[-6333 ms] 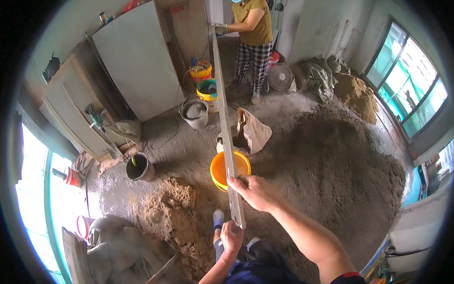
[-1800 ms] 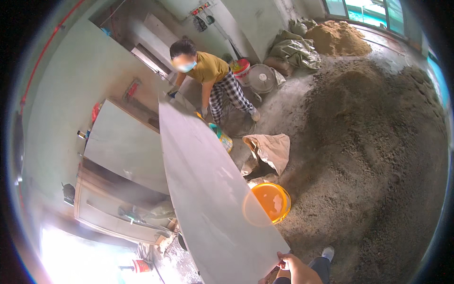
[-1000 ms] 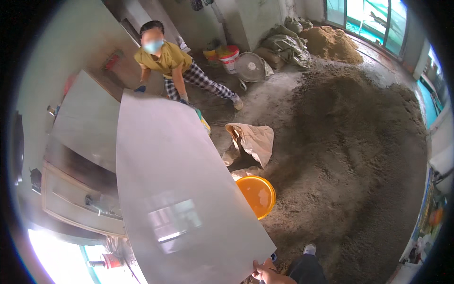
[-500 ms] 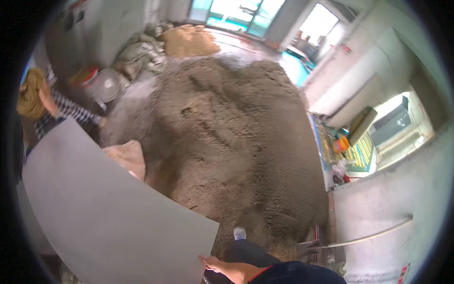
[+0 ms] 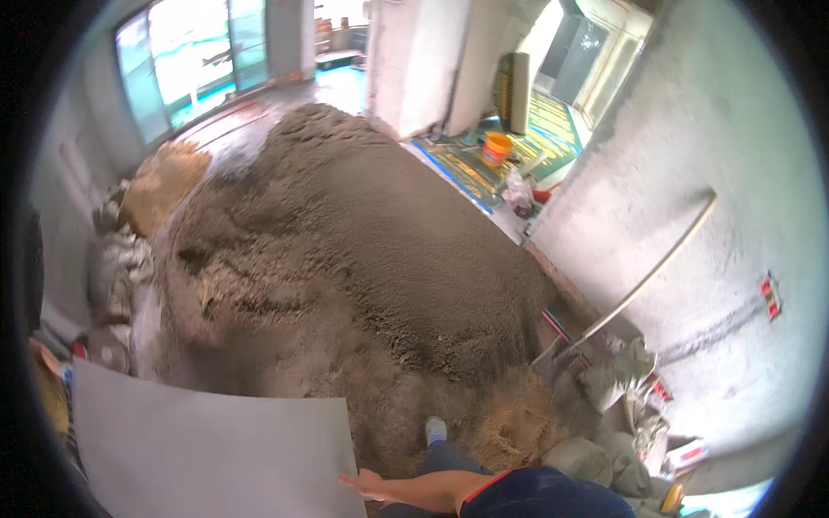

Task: The person carries and lays a large tile onto the floor with another person. The person then aligns the tile using a laser level, taps it down with a float, and checks the joints by hand.

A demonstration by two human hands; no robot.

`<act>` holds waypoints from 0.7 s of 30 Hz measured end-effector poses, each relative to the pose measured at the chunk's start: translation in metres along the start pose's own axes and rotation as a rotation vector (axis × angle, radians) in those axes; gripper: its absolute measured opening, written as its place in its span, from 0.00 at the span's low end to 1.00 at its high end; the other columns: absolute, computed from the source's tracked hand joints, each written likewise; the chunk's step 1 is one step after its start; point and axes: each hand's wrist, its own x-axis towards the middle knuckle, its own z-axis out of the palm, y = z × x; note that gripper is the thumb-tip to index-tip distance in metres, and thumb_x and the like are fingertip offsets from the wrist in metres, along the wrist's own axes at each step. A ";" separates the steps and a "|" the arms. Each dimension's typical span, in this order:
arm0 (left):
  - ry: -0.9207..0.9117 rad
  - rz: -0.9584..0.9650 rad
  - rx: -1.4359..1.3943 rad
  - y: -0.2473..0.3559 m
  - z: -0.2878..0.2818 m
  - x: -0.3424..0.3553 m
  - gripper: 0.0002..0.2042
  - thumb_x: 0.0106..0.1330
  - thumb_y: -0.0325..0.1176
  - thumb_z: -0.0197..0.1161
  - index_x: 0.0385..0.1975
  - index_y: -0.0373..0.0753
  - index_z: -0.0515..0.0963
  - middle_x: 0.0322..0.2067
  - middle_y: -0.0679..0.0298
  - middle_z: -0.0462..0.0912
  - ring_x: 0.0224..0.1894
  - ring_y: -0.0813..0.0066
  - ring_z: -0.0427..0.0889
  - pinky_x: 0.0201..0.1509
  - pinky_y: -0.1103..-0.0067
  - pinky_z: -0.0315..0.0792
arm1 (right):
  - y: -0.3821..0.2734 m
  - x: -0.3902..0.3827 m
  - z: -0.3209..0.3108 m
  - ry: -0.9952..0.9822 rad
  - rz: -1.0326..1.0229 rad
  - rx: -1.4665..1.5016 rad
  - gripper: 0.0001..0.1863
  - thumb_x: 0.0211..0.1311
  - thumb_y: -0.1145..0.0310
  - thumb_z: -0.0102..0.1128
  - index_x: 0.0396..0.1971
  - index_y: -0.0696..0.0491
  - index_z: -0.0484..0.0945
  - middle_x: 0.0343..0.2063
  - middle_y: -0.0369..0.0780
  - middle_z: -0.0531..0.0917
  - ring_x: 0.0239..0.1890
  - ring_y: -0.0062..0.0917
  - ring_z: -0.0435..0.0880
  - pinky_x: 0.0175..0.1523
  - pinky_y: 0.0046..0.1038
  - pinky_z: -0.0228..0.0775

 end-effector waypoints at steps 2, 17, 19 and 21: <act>-0.053 -0.002 0.044 -0.017 0.036 -0.022 0.25 0.75 0.50 0.56 0.58 0.34 0.72 0.59 0.50 0.75 0.62 0.54 0.72 0.68 0.58 0.68 | -0.013 -0.008 -0.024 0.031 -0.012 -0.011 0.49 0.62 0.32 0.60 0.66 0.63 0.70 0.57 0.53 0.79 0.57 0.43 0.80 0.58 0.44 0.73; -0.263 -0.063 0.288 -0.157 0.225 -0.155 0.26 0.74 0.51 0.56 0.59 0.35 0.72 0.60 0.50 0.74 0.63 0.53 0.71 0.68 0.57 0.67 | -0.072 0.008 -0.199 -0.080 -0.098 0.314 0.54 0.64 0.36 0.61 0.73 0.62 0.49 0.74 0.54 0.52 0.75 0.47 0.54 0.73 0.49 0.53; -0.266 -0.075 0.305 -0.170 0.240 -0.159 0.26 0.74 0.51 0.56 0.59 0.35 0.72 0.61 0.50 0.74 0.63 0.53 0.71 0.68 0.57 0.67 | -0.073 0.016 -0.213 -0.089 -0.100 0.354 0.55 0.65 0.37 0.61 0.75 0.61 0.45 0.76 0.53 0.47 0.77 0.48 0.49 0.76 0.51 0.50; -0.264 -0.083 0.329 -0.183 0.251 -0.161 0.26 0.74 0.51 0.56 0.60 0.35 0.72 0.61 0.50 0.74 0.64 0.52 0.71 0.68 0.56 0.67 | -0.076 0.019 -0.229 -0.079 -0.096 0.385 0.54 0.67 0.38 0.60 0.76 0.61 0.45 0.77 0.53 0.47 0.78 0.48 0.50 0.76 0.52 0.49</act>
